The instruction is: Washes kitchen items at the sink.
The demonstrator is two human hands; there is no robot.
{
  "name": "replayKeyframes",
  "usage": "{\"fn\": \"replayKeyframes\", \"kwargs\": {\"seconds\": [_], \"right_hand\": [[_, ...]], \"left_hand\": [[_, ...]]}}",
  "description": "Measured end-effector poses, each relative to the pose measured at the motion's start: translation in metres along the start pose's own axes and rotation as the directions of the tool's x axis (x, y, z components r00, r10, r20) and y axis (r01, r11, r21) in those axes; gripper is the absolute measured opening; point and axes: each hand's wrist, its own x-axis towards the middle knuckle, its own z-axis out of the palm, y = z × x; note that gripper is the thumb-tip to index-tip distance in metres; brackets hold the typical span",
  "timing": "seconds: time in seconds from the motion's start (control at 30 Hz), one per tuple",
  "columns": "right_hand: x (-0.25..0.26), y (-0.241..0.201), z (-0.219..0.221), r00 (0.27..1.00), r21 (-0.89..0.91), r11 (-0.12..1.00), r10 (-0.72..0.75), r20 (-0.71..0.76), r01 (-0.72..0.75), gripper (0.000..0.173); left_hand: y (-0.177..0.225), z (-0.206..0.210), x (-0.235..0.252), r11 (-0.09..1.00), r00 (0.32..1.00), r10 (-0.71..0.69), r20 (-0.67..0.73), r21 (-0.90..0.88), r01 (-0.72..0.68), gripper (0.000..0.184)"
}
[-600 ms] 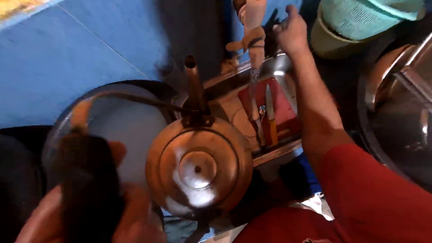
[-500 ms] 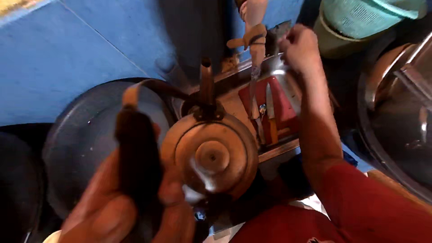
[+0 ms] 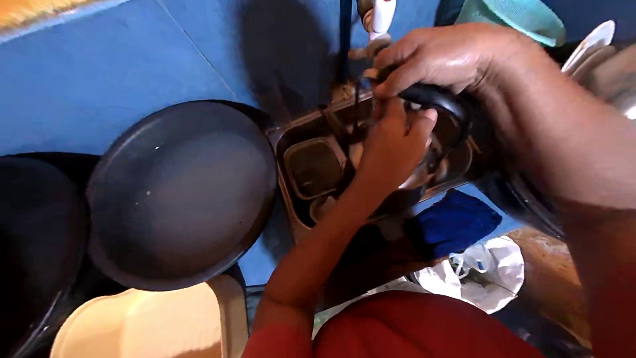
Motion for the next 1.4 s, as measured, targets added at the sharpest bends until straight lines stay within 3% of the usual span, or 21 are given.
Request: {"fn": "replayKeyframes", "kwargs": {"seconds": [0.07, 0.13, 0.27, 0.33, 0.4, 0.5, 0.6, 0.83, 1.23, 1.3, 1.4], "right_hand": [[-0.009, 0.001, -0.010, 0.996, -0.069, 0.994, 0.090, 0.028, -0.088, 0.010], [-0.012, 0.008, -0.013, 0.991, -0.174, 0.977, 0.131, 0.031, -0.124, 0.007], [0.000, 0.039, -0.017, 0.976, -0.342, 0.918, 0.162, -0.144, -0.203, 0.019], [0.009, 0.058, -0.015, 0.959, -0.426, 0.868, 0.171, -0.227, -0.255, 0.029], [0.014, 0.072, -0.014, 0.948, -0.508, 0.812, 0.164, -0.274, -0.287, 0.036], [0.013, 0.093, -0.014, 0.942, -0.579, 0.759, 0.132, -0.309, -0.297, 0.042], [0.004, 0.111, -0.011, 0.934, -0.595, 0.746, 0.104, -0.342, -0.300, 0.044], [-0.015, 0.141, 0.000, 0.898, -0.580, 0.751, 0.039, -0.438, -0.316, 0.047], [-0.030, 0.159, 0.014, 0.862, -0.534, 0.773, 0.032, -0.506, -0.342, 0.051], [-0.030, 0.159, 0.014, 0.861, -0.543, 0.765, 0.029, -0.508, -0.346, 0.052], [-0.042, 0.159, 0.016, 0.856, -0.540, 0.765, 0.028, -0.517, -0.351, 0.052]], "left_hand": [[0.005, -0.019, 0.003, 0.972, 0.985, -0.032, 0.170, 0.234, -0.009, 0.034], [0.005, -0.036, -0.011, 0.948, 0.978, 0.014, 0.209, 0.310, -0.079, 0.037], [-0.023, -0.075, -0.059, 0.936, 0.985, 0.163, -0.056, 0.325, -0.136, 0.034], [-0.043, -0.102, -0.083, 0.893, 0.949, 0.162, -0.270, 0.449, -0.025, 0.036], [-0.065, -0.131, -0.103, 0.778, 0.890, 0.155, -0.428, 0.608, 0.157, 0.042], [-0.100, -0.171, -0.128, 0.582, 0.873, 0.093, -0.478, 0.738, 0.342, 0.057], [-0.123, -0.188, -0.139, 0.498, 0.873, 0.000, -0.487, 0.757, 0.422, 0.065], [-0.154, -0.182, -0.138, 0.635, 0.836, -0.214, -0.505, 0.578, 0.512, 0.065], [-0.149, -0.180, -0.136, 0.551, 0.802, -0.297, -0.518, 0.593, 0.587, 0.060], [-0.148, -0.179, -0.134, 0.557, 0.795, -0.283, -0.537, 0.583, 0.592, 0.060], [-0.139, -0.166, -0.140, 0.607, 0.805, -0.089, -0.587, 0.608, 0.511, 0.053]]}}
